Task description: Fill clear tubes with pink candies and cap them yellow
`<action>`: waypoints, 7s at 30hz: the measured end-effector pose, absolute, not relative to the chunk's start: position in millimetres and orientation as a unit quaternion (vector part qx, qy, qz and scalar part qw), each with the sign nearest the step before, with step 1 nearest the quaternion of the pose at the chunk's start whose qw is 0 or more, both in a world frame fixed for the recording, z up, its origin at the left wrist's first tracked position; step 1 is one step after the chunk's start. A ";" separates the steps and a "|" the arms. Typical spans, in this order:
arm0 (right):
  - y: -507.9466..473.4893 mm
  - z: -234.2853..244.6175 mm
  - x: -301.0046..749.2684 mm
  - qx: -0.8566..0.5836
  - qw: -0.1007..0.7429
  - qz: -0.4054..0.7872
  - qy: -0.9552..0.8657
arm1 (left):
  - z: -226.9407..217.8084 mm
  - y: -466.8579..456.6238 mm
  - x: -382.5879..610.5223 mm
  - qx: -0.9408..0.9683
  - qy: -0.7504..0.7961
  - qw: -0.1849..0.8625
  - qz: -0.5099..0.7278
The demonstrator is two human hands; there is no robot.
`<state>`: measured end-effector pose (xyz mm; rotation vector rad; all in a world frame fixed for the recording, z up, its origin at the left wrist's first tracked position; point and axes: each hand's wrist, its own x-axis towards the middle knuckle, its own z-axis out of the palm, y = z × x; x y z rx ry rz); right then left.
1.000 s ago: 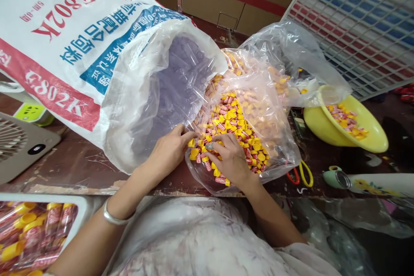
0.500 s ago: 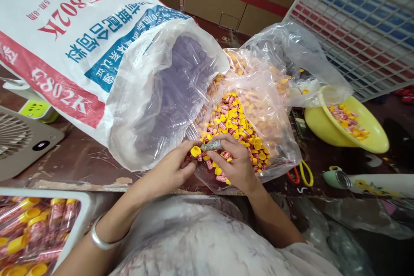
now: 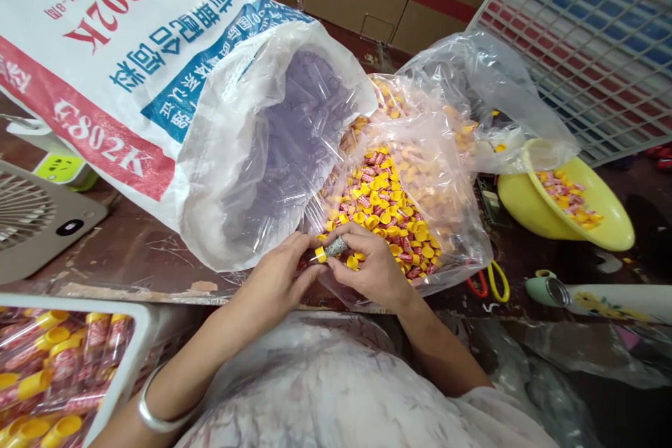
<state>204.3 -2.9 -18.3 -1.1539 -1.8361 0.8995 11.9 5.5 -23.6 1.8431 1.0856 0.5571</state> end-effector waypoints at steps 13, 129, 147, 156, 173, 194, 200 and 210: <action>-3.0 -23.4 221.5 -0.478 0.403 0.374 -0.685 | -19.1 -5.1 0.4 0.699 0.458 0.496 0.235; -84.9 0.6 286.8 -0.556 -0.026 0.294 -0.777 | -27.9 -26.3 40.8 0.537 0.374 0.699 0.288; -86.3 -10.5 285.0 -0.565 -0.018 0.285 -0.774 | -26.7 -28.8 45.6 0.557 0.401 0.656 0.313; -91.3 -15.9 280.9 -0.584 0.011 0.267 -0.766 | -26.0 -30.6 49.6 0.521 0.436 0.660 0.321; -92.4 -12.1 293.2 -0.626 0.054 0.233 -0.742 | -35.4 -30.8 43.8 0.550 0.421 0.625 0.360; -91.7 -12.1 286.5 -0.592 0.000 0.199 -0.781 | -39.2 -31.8 42.5 0.586 0.410 0.608 0.345; -91.8 -12.5 285.4 -0.590 0.021 0.228 -0.774 | -37.2 -31.5 42.2 0.611 0.387 0.607 0.330; -95.5 -22.1 274.0 -0.607 0.067 0.259 -0.748 | -33.4 -31.3 47.1 0.622 0.463 0.517 0.362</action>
